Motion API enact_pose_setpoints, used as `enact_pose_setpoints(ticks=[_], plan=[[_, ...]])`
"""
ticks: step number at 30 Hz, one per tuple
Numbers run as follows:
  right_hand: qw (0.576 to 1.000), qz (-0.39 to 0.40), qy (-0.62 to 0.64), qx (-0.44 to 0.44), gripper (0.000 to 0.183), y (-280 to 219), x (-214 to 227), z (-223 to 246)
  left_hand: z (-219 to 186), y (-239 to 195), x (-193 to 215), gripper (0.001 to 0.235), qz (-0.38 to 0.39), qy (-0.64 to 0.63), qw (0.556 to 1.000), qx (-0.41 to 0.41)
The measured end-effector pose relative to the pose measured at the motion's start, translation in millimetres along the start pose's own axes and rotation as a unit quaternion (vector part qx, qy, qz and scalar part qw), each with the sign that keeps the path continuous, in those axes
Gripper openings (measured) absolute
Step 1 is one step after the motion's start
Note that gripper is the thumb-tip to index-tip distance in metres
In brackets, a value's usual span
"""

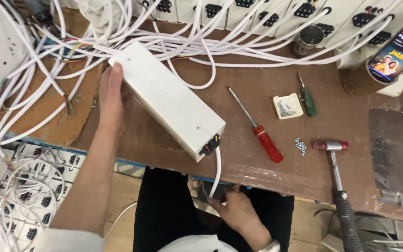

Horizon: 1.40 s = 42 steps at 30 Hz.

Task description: The person fits a small white end cap onto the end of a long white plastic light fixture housing on the workbench, aligns it, and drives its screws using a red-handled screwdriver, steadying the housing with the other hand. They reposition the fixture and continue tightening screws on the cap.

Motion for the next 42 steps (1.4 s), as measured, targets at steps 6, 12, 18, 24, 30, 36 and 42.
enact_pose_setpoints(ticks=[6,12,18,24,30,36,42], plan=[[0.987,0.003,0.157,-0.044,0.038,-24.8,40.6,32.8,19.8,16.4,-22.7,0.069,0.028,-0.113,0.990,0.083],[0.977,-0.114,0.178,0.002,0.026,-20.6,30.6,48.2,14.0,7.1,-36.3,0.064,0.012,-0.064,0.992,0.104],[0.970,-0.190,0.125,0.086,0.022,-18.0,27.0,33.1,-4.1,-17.0,-59.0,0.069,0.065,-0.047,0.995,0.060],[0.990,-0.115,-0.031,-0.076,0.042,-47.0,96.3,73.7,-24.3,-32.4,-53.3,0.070,0.033,-0.003,0.994,0.101],[0.943,-0.302,0.042,0.134,0.087,-31.2,110.4,85.1,-6.2,-25.4,-52.4,0.072,-0.004,-0.017,0.994,0.105],[0.939,-0.290,0.070,0.172,0.099,-5.4,86.2,74.9,-13.2,-24.1,-52.0,0.070,-0.008,-0.044,0.996,0.073],[0.938,-0.282,0.093,0.177,0.100,7.5,98.3,81.4,-12.6,-15.0,-52.1,0.067,-0.016,-0.036,0.998,0.056]])
Point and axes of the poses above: each hand's wrist, its own y-axis towards the middle knuckle, its own x-axis out of the back of the hand, z = x × y, the point moved 4 cm from there along y, towards the middle knuckle, and after that the axes turned 6 degrees about -x, right-handed, at the moved point
